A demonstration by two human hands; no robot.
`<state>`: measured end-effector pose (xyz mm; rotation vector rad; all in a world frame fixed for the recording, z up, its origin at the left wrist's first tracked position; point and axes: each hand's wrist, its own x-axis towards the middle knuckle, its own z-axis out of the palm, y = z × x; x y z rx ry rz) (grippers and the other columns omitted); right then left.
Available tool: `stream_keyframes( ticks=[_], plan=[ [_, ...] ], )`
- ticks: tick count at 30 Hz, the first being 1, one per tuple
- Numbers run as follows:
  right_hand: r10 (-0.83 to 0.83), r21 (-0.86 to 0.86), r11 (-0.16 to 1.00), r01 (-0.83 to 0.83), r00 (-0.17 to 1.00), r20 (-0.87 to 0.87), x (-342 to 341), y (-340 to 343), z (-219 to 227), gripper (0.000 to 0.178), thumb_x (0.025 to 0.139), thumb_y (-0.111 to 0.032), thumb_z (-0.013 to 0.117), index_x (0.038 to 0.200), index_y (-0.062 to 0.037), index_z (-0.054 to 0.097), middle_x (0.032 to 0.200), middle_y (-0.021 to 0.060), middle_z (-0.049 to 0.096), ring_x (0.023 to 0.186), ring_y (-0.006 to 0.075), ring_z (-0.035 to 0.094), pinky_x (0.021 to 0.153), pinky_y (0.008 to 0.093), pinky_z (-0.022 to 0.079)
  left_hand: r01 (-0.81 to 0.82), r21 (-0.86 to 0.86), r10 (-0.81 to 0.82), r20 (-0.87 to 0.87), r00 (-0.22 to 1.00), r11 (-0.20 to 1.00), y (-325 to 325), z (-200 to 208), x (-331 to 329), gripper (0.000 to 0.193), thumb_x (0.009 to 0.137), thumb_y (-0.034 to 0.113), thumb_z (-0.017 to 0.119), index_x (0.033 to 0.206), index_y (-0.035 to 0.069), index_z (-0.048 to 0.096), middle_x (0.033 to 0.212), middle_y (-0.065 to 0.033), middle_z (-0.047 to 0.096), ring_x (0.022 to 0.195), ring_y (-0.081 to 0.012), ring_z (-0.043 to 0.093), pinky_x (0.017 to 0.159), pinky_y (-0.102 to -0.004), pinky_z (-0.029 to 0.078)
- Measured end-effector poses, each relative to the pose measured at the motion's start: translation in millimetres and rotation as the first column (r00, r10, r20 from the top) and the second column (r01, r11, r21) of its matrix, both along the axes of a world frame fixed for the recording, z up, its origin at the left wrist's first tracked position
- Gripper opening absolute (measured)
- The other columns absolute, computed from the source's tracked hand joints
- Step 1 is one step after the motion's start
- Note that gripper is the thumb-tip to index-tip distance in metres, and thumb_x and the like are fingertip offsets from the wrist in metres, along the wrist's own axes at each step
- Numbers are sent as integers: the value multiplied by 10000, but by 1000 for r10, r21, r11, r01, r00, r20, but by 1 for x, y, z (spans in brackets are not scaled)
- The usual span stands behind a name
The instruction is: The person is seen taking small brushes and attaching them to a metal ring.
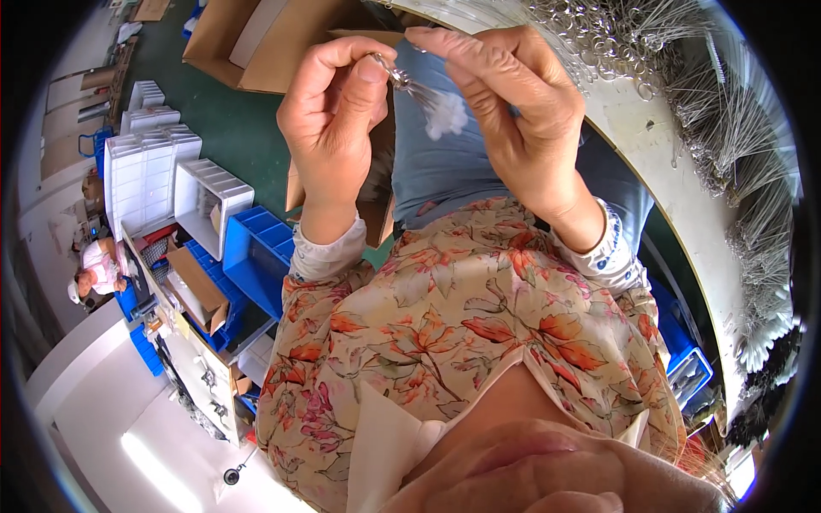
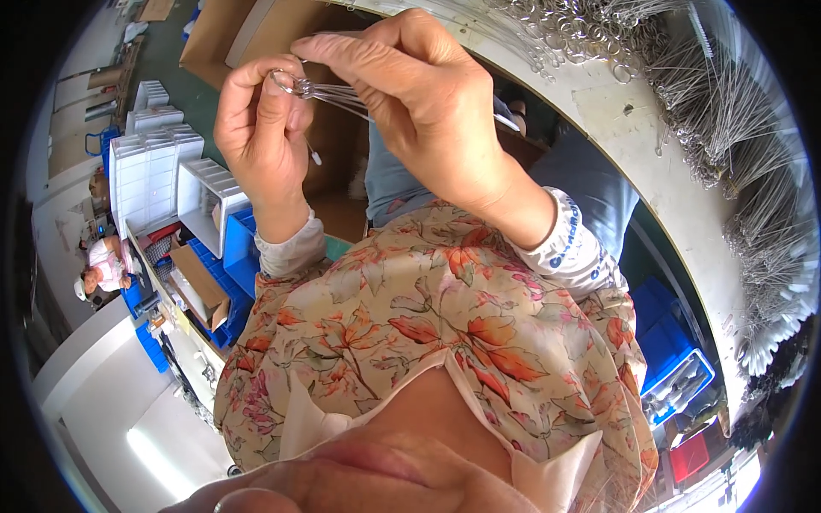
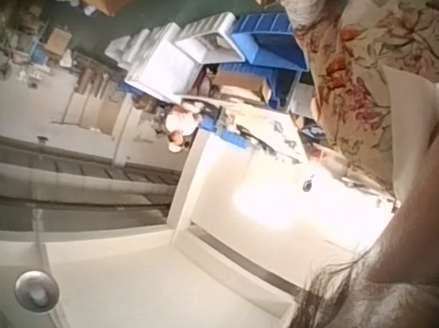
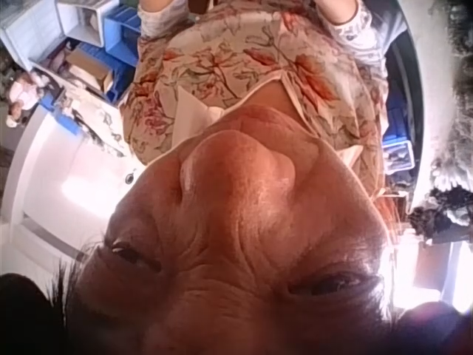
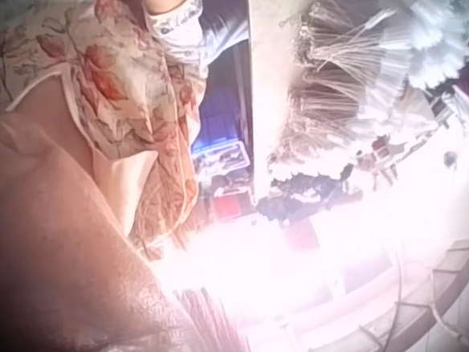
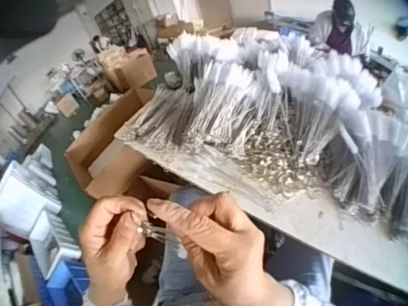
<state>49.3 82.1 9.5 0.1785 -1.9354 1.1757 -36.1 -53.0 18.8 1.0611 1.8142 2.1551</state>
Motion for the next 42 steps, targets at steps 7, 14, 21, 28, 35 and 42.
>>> stream_keyframes(
  ticks=[7, 14, 21, 28, 35, 42],
  plan=[
    [-77, -13, 997, 77, 996, -44, -1, -4, 0, 231, 782, 8, 656, 991, -79, 700, 824, 38, 586, 728, 118, 557, 632, 211, 457, -27, 40, 25, 42, 999, 999, 7, -8, 4, 138, 896, 81, 561, 972, -35, 565, 699, -4, 517, 542, -35, 384, 452, -175, 289],
    [-103, 9, 995, 104, 987, -121, -1, -5, -16, 268, 715, 55, 661, 952, -66, 696, 826, 40, 565, 680, 154, 559, 580, 231, 473, -102, 49, 106, -88, 990, 994, 13, -13, 6, 125, 897, 62, 551, 975, -35, 564, 708, -8, 518, 532, -34, 382, 443, -173, 287],
    [-112, 27, 992, 122, 963, -246, 0, -4, -20, 293, 679, 32, 695, 942, -94, 712, 763, 17, 545, 642, 135, 534, 562, 240, 463, -15, 120, 15, 3, 1000, 993, 16, -15, 13, 104, 901, 72, 554, 952, -18, 558, 782, -36, 577, 534, -19, 406, 435, -158, 300],
    [3, -151, 988, -15, 997, -74, 2, -3, -15, 222, 685, -10, 741, 898, -61, 707, 771, 14, 627, 640, 120, 536, 583, 248, 463, -55, 139, 61, -36, 997, 989, 23, -13, 17, 98, 908, 46, 525, 961, -27, 563, 773, -76, 596, 504, -31, 414, 420, -157, 305],
    [-140, -26, 990, 138, 985, -103, 4, 0, -22, 326, 612, 16, 735, 905, -124, 718, 684, -1, 566, 587, 134, 529, 523, 250, 454, 74, 32, -68, -163, 984, 997, 4, -10, 7, 229, 839, -34, 582, 1066, -67, 588, 925, -156, 653, 617, -24, 500, 509, -144, 384],
    [-226, 64, 967, 246, 947, -228, -3, -4, -31, 338, 565, -20, 717, 875, -156, 708, 609, -19, 445, 540, 142, 473, 457, 263, 401, 20, -64, -29, -145, 989, 998, 1, -1, 10, 291, 788, -105, 606, 1077, -88, 583, 920, -175, 652, 682, -53, 556, 533, -154, 432]
  ],
)
